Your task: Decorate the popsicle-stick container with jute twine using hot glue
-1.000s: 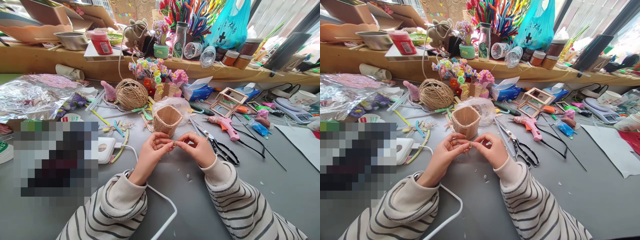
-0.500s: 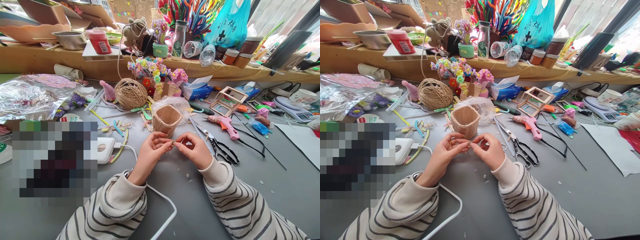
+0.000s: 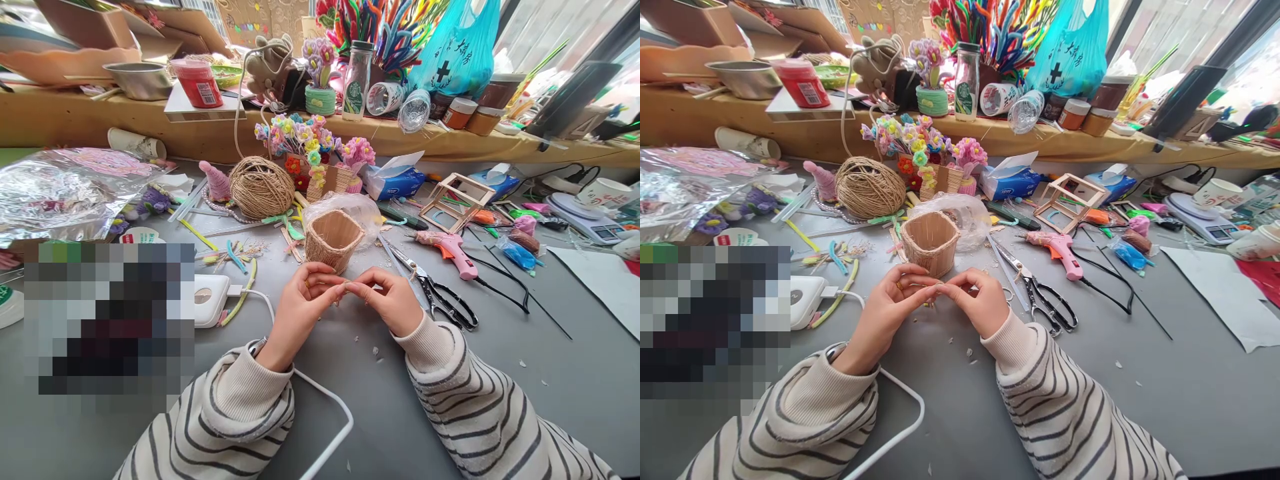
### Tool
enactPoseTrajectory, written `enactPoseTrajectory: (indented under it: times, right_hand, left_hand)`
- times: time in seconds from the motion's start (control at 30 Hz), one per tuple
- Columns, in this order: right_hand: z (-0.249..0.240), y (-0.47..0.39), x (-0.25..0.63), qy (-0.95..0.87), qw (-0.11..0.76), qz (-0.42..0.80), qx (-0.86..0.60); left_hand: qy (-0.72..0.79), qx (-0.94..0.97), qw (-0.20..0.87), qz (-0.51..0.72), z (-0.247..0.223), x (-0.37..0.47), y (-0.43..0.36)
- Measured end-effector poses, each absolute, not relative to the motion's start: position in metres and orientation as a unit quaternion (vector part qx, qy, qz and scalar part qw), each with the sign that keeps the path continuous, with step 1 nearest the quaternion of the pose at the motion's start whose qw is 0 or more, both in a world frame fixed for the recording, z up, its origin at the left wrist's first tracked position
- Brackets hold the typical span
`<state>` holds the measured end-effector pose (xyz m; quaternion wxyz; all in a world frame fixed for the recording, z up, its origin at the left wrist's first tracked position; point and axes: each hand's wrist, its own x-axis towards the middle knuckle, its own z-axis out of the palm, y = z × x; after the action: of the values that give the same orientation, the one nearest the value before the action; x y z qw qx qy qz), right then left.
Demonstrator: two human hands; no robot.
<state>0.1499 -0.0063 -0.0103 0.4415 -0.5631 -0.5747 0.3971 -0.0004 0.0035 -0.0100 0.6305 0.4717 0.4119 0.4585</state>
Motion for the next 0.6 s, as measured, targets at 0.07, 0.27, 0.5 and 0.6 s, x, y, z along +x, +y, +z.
enactPoseTrajectory:
  times: [0.07, 0.27, 0.5, 0.6]
  right_hand:
    - [-0.0095, -0.0064, 0.1498, -0.576, 0.445, 0.388, -0.566]
    - [-0.0092, -0.0062, 0.1498, -0.56, 0.469, 0.398, -0.555]
    - [-0.0107, -0.0063, 0.1482, -0.559, 0.468, 0.413, -0.547]
    - [-0.0107, -0.0066, 0.148, -0.557, 0.464, 0.427, -0.54]
  left_hand:
    - [0.411, 0.468, 0.635, 0.457, -0.0097, -0.0002, 0.0037]
    - [0.431, 0.482, 0.615, 0.451, -0.0083, -0.0005, 0.0043]
    - [0.439, 0.514, 0.613, 0.408, -0.0099, -0.0013, 0.004]
    - [0.432, 0.51, 0.621, 0.41, -0.0097, -0.0016, 0.0041]
